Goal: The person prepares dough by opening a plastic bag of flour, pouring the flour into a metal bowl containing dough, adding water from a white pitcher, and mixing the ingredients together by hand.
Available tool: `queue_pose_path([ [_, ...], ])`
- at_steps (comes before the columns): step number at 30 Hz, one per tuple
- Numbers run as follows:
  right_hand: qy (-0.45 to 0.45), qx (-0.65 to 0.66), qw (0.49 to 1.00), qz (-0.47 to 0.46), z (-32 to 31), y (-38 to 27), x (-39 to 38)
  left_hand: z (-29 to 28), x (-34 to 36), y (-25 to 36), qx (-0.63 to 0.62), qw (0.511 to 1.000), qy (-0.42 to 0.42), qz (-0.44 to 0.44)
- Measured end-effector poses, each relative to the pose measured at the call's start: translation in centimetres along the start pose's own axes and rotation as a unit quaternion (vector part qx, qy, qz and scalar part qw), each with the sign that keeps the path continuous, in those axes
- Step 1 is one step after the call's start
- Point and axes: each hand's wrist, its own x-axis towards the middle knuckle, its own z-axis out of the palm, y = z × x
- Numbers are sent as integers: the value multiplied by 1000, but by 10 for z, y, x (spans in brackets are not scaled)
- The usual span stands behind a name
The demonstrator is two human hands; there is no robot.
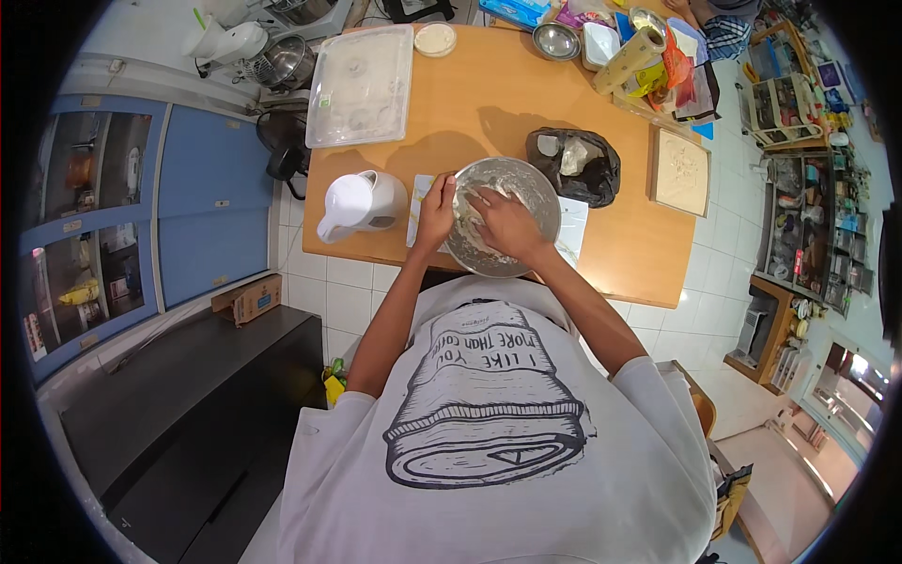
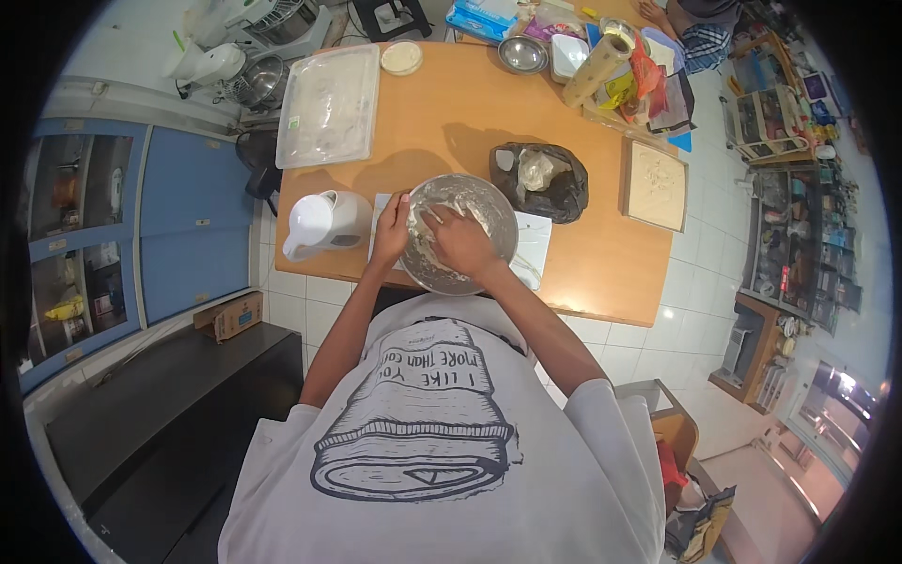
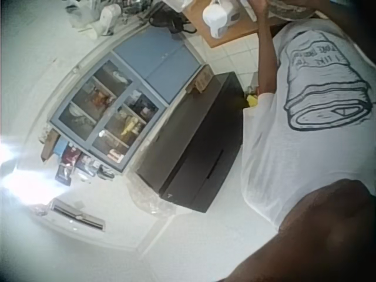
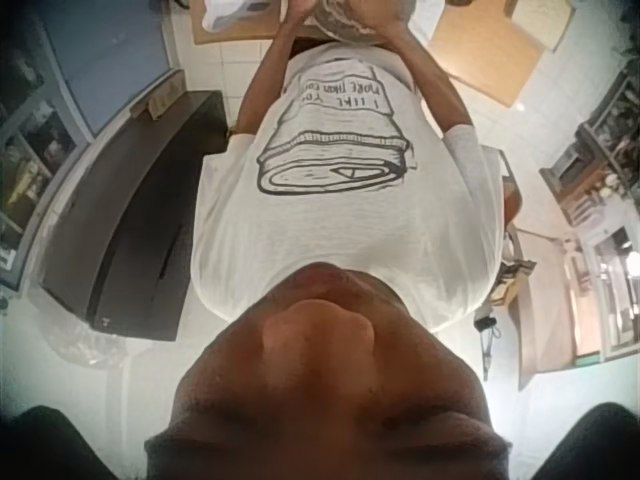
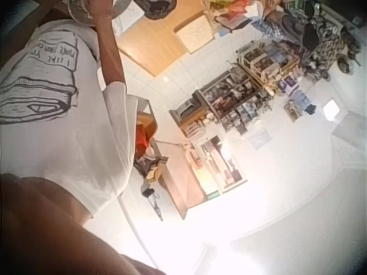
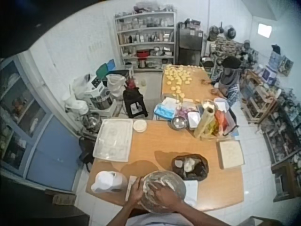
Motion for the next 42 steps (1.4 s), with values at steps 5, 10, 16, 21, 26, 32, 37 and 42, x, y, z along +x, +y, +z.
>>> queue_pose_path([
  [5, 62, -27, 997, -48, 37, -8, -6, 5, -1, -1, -78, 997, 22, 13],
  [10, -153, -15, 988, 16, 2, -13, -3, 3, 2, -6, -70, 998, 3, 2],
  [16, 109, 54, 993, 12, 50, -22, 1, 3, 2, 5, -100, 995, -12, -20],
  [21, -123, -43, 989, 64, 15, -28, -1, -1, 1, 5, -105, 993, -26, -52],
  [26, 114, 124, 985, 27, 51, -29, 11, 0, 1, 5, -145, 984, -3, -107],
  [32, -49, 4, 994, 93, 29, -28, 4, -9, 5, 1, -148, 982, -72, -96],
  [37, 95, 216, 972, 4, 57, -21, 4, -3, 3, 5, -174, 979, -37, -101],
  [42, -94, -53, 990, 87, 33, -22, 5, -8, 7, 4, -154, 980, -87, -96],
])
